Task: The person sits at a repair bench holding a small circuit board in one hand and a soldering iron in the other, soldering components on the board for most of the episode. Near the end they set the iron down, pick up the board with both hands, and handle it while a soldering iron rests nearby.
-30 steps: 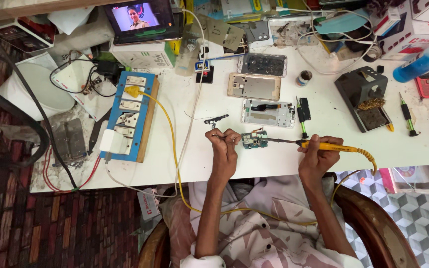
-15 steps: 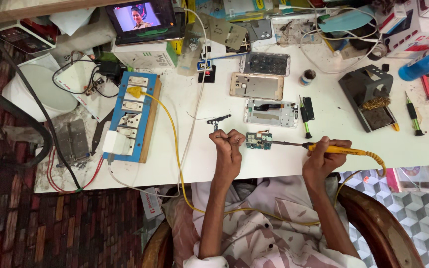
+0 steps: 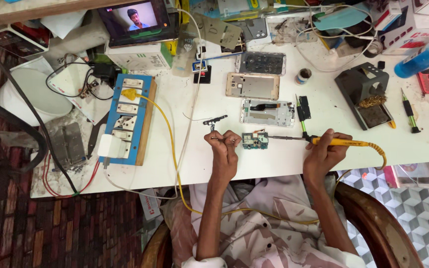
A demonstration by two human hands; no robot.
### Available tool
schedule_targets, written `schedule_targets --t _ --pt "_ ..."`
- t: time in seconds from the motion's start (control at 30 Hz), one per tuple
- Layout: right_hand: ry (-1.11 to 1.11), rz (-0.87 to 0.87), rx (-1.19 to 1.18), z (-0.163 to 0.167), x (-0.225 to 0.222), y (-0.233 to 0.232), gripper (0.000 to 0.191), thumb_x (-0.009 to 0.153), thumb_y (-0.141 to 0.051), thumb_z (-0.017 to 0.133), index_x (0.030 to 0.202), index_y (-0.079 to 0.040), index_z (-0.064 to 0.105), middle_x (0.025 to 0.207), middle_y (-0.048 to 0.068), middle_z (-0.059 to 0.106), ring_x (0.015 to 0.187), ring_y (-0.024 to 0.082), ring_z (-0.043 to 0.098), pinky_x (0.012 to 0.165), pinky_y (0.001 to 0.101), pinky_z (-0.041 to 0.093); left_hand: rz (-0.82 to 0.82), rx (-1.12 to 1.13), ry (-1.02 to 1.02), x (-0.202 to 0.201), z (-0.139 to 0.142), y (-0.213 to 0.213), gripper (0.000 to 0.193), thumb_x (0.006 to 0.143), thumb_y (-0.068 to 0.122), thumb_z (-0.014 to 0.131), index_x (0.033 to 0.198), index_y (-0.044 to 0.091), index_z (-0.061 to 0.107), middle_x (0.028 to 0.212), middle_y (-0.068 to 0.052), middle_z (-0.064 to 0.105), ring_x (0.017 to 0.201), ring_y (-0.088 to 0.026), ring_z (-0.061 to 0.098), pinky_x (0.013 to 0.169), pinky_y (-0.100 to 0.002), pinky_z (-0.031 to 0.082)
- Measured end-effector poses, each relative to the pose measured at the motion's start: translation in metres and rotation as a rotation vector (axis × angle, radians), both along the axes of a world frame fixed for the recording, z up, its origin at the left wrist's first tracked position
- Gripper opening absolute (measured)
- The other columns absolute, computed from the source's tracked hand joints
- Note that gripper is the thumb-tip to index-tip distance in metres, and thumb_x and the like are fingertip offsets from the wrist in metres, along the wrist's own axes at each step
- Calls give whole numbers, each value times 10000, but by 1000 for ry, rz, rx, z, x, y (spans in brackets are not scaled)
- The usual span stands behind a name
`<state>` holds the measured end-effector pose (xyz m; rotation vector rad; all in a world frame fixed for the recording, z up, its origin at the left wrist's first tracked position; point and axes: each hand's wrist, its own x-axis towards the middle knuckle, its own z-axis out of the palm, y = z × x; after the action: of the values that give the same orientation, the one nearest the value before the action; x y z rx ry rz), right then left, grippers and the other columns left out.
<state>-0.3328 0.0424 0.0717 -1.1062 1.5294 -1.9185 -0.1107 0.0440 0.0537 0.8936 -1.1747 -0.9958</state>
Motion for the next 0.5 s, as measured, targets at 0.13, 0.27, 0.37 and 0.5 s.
schedule_targets --t 0.13,0.27,0.37,0.5 --pt "-13 -23 -12 -3 -1 -3 209 1185 -201 501 1093 -32 419 755 28 483 606 83 466 589 257 484 3 -12 -31 2 0 -1 195 1085 -46 278 1066 109 160 868 -106 432 806 -176 399 844 -303 418" --pt "-17 -20 -2 -5 -4 -6 201 1173 -187 494 1076 -38 402 770 25 495 614 83 503 572 254 484 3 -4 -9 1 -1 -2 191 1096 -38 278 1066 109 161 869 -100 422 807 -172 400 832 -296 416" --pt "-41 8 -4 -6 -5 -8 201 1172 -180 500 1071 -40 396 773 25 491 620 82 496 565 254 480 10 -18 -47 1 -1 -2 198 1102 -43 280 1060 108 159 863 -102 451 808 -174 411 845 -294 414" --pt "-8 9 3 -7 -5 -7 194 1175 -183 494 1078 -40 405 748 26 495 600 82 485 552 246 457 13 -7 -42 1 0 -2 208 1085 -48 287 1052 109 155 858 -100 438 803 -175 414 837 -293 409"
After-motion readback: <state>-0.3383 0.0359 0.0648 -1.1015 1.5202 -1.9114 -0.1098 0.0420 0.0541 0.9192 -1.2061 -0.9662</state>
